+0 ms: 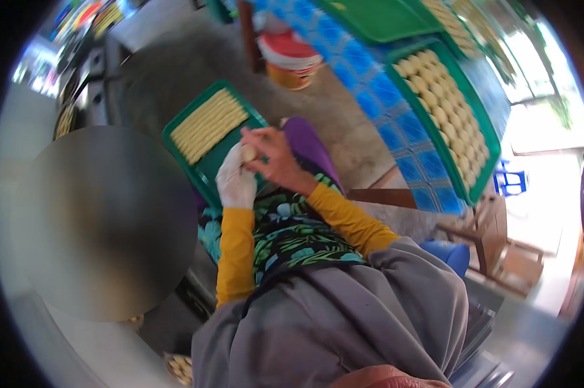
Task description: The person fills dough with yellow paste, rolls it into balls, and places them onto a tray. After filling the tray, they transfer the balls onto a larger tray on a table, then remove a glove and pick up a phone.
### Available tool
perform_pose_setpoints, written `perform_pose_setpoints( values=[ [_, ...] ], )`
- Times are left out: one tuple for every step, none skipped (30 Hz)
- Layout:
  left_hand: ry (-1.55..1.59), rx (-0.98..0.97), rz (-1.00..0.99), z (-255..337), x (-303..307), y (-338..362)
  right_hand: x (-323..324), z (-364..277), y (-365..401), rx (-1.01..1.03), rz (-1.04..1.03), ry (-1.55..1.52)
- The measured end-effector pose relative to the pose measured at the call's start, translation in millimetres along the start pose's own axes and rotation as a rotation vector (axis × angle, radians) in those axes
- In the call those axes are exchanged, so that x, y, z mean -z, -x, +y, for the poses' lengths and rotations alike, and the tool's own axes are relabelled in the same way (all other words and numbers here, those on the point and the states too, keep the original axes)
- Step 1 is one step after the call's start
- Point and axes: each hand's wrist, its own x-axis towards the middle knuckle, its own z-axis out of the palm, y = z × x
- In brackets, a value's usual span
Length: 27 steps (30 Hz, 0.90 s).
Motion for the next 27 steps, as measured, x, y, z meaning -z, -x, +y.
perform_pose_setpoints(
  values=[
    [0.011, -0.027, 0.009, -1.7, -4.6, 1.6, -2.5, 0.6, 3.7, -0.024, 0.065, -0.068],
    [0.020, -0.059, 0.025, -3.7, -8.8, 2.8, -4.9, 0.6, 7.5, -0.039, 0.104, -0.027],
    [0.015, -0.078, 0.021, -6.3, -10.6, 3.5, -9.2, -0.4, 11.4, -0.130, 0.115, -0.097],
    [0.010, -0.102, 0.022, -9.2, -12.3, 4.0, -14.8, 0.3, 14.7, -0.217, 0.123, -0.175],
    [0.006, -0.081, -0.001, -12.8, -16.1, 5.2, -24.1, 5.2, 19.5, -0.225, 0.147, -0.156],
    [-0.041, -0.113, 0.034, -16.6, -19.7, 6.4, -32.9, 10.7, 23.8, -0.327, 0.164, -0.273],
    [-0.086, -0.149, 0.070, -19.4, -23.4, 7.9, -30.4, 11.0, 22.6, -0.423, 0.178, -0.393],
    [-0.087, -0.138, 0.055, -19.3, -25.4, 9.7, -25.3, 12.9, 22.2, -0.425, 0.194, -0.383],
    [-0.156, -0.127, 0.050, -17.1, -26.3, 11.5, -20.2, 15.0, 21.5, -0.575, 0.138, -0.554],
    [-0.225, -0.118, 0.049, -15.0, -25.3, 14.1, -15.9, 17.3, 22.2, -0.724, 0.076, -0.730],
    [-0.227, -0.113, 0.044, -12.0, -23.0, 17.1, -11.4, 19.9, 23.1, -0.725, 0.083, -0.728],
    [-0.327, -0.151, -0.027, -9.0, -21.2, 18.7, -5.6, 23.8, 22.6, -0.720, 0.026, -0.820],
    [-0.424, -0.195, -0.098, -5.9, -22.3, 19.6, 1.4, 25.2, 19.2, -0.707, -0.036, -0.910],
    [-0.417, -0.210, -0.103, -4.6, -25.2, 20.5, 7.4, 24.5, 15.6, -0.691, -0.042, -0.904],
    [-0.400, -0.199, -0.072, -4.5, -29.2, 21.5, 12.6, 22.0, 12.5, -0.722, -0.047, -0.904],
    [-0.384, -0.186, -0.039, -4.1, -33.7, 21.4, 16.3, 20.5, 10.6, -0.755, -0.052, -0.906],
    [-0.338, -0.193, -0.007, -6.1, -33.8, 17.6, 18.8, 19.4, 8.1, -0.739, -0.063, -0.905],
    [-0.334, -0.211, -0.006, -8.4, -34.1, 13.6, 20.2, 18.1, 4.9, -0.735, -0.049, -0.905],
    [-0.281, -0.167, 0.014, -9.7, -36.8, 11.3, 19.4, 19.6, 3.9, -0.733, -0.037, -0.907],
    [-0.229, -0.121, 0.040, -10.0, -37.1, 10.8, 18.4, 22.2, 2.9, -0.725, -0.054, -0.913],
    [-0.242, -0.052, 0.062, -8.6, -34.6, 11.8, 16.9, 25.7, 2.1, -0.671, -0.056, -0.872],
    [-0.238, -0.067, 0.081, -6.8, -38.4, 14.7, 16.5, 28.9, 1.1, -0.618, -0.059, -0.832],
    [-0.183, -0.006, 0.071, -6.2, -42.2, 18.1, 20.0, 25.8, -1.5, -0.553, -0.060, -0.617],
    [-0.128, 0.055, 0.063, -5.7, -44.6, 19.6, 21.2, 21.8, -3.8, -0.554, -0.085, -0.629],
    [-0.030, 0.074, 0.020, -9.8, -40.1, 14.4, 19.5, 18.8, -4.4, -0.247, -0.004, -0.216],
    [-0.026, 0.062, 0.051, -8.1, -41.8, 13.0, 18.9, 13.8, -5.3, 0.069, 0.078, 0.184],
    [0.071, 0.077, 0.003, -7.6, -42.5, 12.8, 20.2, 10.4, -5.2, 0.124, 0.009, 0.112]
  ],
)
